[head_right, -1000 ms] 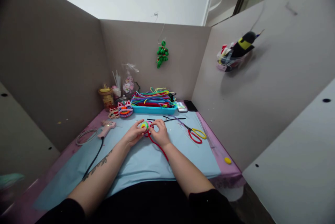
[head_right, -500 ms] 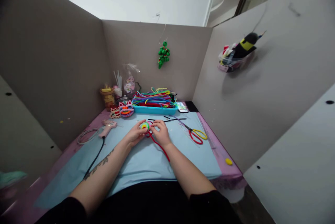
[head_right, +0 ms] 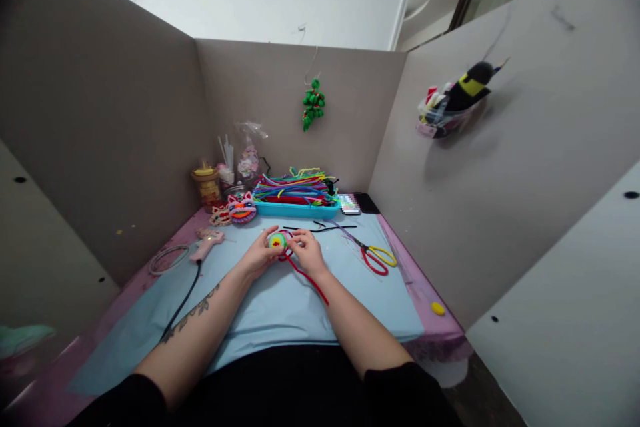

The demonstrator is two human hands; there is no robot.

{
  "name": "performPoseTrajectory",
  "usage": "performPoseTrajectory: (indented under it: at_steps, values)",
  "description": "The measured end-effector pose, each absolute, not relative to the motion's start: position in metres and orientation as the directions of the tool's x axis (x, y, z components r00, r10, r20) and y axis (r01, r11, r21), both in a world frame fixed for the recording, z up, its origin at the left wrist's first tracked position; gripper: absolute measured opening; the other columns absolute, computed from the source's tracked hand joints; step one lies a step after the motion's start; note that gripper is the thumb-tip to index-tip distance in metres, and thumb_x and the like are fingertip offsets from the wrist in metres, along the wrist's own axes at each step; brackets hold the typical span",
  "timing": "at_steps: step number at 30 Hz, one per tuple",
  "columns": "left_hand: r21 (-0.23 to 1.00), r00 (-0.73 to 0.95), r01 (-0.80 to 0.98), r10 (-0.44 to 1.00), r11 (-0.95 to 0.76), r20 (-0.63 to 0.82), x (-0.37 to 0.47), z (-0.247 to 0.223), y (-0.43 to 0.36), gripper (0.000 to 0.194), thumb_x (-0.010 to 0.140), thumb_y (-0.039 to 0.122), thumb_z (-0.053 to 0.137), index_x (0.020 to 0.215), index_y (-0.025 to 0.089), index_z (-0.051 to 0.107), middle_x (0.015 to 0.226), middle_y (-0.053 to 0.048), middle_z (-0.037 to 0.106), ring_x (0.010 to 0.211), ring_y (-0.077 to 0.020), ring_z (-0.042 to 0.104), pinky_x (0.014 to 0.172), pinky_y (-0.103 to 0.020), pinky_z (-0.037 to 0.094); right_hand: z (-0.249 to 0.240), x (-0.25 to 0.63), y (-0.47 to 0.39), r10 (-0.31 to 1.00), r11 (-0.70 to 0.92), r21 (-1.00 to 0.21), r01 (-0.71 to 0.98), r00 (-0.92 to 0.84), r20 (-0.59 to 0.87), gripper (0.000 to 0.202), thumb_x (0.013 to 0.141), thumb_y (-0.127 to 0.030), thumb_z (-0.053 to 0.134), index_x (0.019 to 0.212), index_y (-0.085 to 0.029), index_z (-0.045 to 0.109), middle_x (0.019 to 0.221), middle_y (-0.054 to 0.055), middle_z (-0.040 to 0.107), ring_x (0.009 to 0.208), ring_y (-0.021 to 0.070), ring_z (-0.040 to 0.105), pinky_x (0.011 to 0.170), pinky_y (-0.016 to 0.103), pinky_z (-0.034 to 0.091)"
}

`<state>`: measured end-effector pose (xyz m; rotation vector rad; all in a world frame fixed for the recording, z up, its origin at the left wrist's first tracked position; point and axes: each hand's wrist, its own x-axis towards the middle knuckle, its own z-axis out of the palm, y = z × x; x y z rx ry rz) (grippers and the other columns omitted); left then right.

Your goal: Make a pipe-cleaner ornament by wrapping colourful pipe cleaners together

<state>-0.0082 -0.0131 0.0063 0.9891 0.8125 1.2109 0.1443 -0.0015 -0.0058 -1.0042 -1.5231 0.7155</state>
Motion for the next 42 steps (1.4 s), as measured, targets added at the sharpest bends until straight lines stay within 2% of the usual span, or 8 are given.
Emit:
performPoseTrajectory:
  at_steps: [10, 14, 17, 19, 26, 31, 36, 42]
  values:
    - [0.948, 0.12, -0.318, 0.991, -0.011, 0.051, -0.006, 0.008, -0.012, 0.083, 0.054, 0.024, 0.081, 0.126, 0.018, 0.04, 0.09, -0.005, 0.059, 0.064, -0.0114, 0.056, 0.054, -0.02, 0.041, -0.011, 0.143, 0.002, 0.876, 0.463, -0.836, 0.295, -0.012, 0.482, 0.018, 0.075, -0.034, 0.059, 0.067, -0.019, 0.065, 0.104, 0.008, 0.052, 0.096, 0.0198, 0.053, 0.073, 0.029, 0.045]
    - [0.991, -0.002, -0.128, 0.999, -0.039, 0.04, -0.01, 0.008, -0.009, 0.067, 0.056, 0.031, 0.079, 0.116, 0.016, 0.051, 0.097, -0.008, 0.058, 0.068, -0.0127, 0.056, 0.057, -0.022, 0.041, -0.019, 0.147, 0.011, 0.902, 0.423, -0.864, 0.274, -0.036, 0.431, 0.022, 0.073, -0.039, 0.059, 0.065, -0.019, 0.063, 0.105, 0.007, 0.051, 0.093, 0.0192, 0.053, 0.068, 0.028, 0.045]
    - [0.984, -0.132, 0.063, 0.975, -0.17, 0.177, -0.014, 0.007, -0.005, 0.054, 0.057, 0.033, 0.077, 0.105, 0.016, 0.059, 0.095, -0.008, 0.058, 0.072, -0.0141, 0.054, 0.063, -0.024, 0.042, -0.021, 0.15, 0.015, 0.913, 0.402, -0.883, 0.242, -0.028, 0.408, 0.024, 0.073, -0.042, 0.059, 0.065, -0.019, 0.063, 0.108, 0.007, 0.05, 0.096, 0.0191, 0.053, 0.075, 0.029, 0.045]
    - [0.968, -0.148, 0.091, 0.958, -0.235, 0.246, -0.015, 0.006, -0.004, 0.051, 0.058, 0.033, 0.077, 0.103, 0.017, 0.06, 0.09, -0.006, 0.059, 0.076, -0.0155, 0.054, 0.067, -0.024, 0.042, -0.021, 0.151, 0.014, 0.916, 0.398, -0.891, 0.221, -0.039, 0.399, 0.025, 0.073, -0.042, 0.059, 0.064, -0.019, 0.063, 0.109, 0.007, 0.05, 0.099, 0.0194, 0.053, 0.08, 0.031, 0.045]
    - [0.987, 0.136, -0.158, 0.989, -0.034, 0.056, -0.015, 0.008, -0.006, 0.083, 0.057, 0.031, 0.08, 0.128, 0.013, 0.041, 0.074, -0.005, 0.064, 0.063, -0.0156, 0.058, 0.063, -0.026, 0.043, -0.016, 0.151, 0.009, 0.913, 0.393, -0.909, 0.14, -0.177, 0.368, 0.026, 0.071, -0.045, 0.062, 0.068, -0.019, 0.064, 0.112, 0.008, 0.047, 0.099, 0.0192, 0.054, 0.075, 0.03, 0.048]
    - [0.961, 0.229, -0.274, 0.973, 0.045, 0.02, -0.019, 0.012, -0.008, 0.085, 0.054, 0.026, 0.083, 0.129, 0.013, 0.045, 0.079, -0.007, 0.067, 0.063, -0.0145, 0.06, 0.064, -0.026, 0.043, -0.015, 0.151, 0.006, 0.906, 0.411, -0.9, 0.145, -0.176, 0.385, 0.024, 0.074, -0.043, 0.061, 0.069, -0.02, 0.064, 0.111, 0.006, 0.048, 0.098, 0.0183, 0.055, 0.076, 0.03, 0.047]
    - [0.941, 0.245, -0.331, 0.97, 0.072, 0.012, -0.02, 0.012, -0.008, 0.08, 0.055, 0.025, 0.082, 0.126, 0.013, 0.047, 0.087, -0.01, 0.067, 0.067, -0.0157, 0.062, 0.063, -0.026, 0.046, -0.011, 0.149, 0.004, 0.899, 0.436, -0.892, 0.12, -0.112, 0.424, 0.017, 0.072, -0.037, 0.062, 0.07, -0.021, 0.064, 0.108, 0.006, 0.053, 0.101, 0.0202, 0.055, 0.081, 0.033, 0.046]
    - [0.909, 0.122, -0.409, 0.992, 0.082, -0.035, -0.019, 0.015, -0.006, 0.083, 0.054, 0.025, 0.082, 0.126, 0.013, 0.044, 0.085, -0.009, 0.066, 0.065, -0.0144, 0.061, 0.06, -0.025, 0.046, 0.002, 0.152, -0.007, 0.823, 0.55, -0.832, 0.075, -0.22, 0.524, 0.033, 0.07, -0.032, 0.065, 0.102, -0.026, 0.064, 0.126, 0.006, 0.048, 0.115, 0.0224, 0.048, 0.093, 0.037, 0.04]
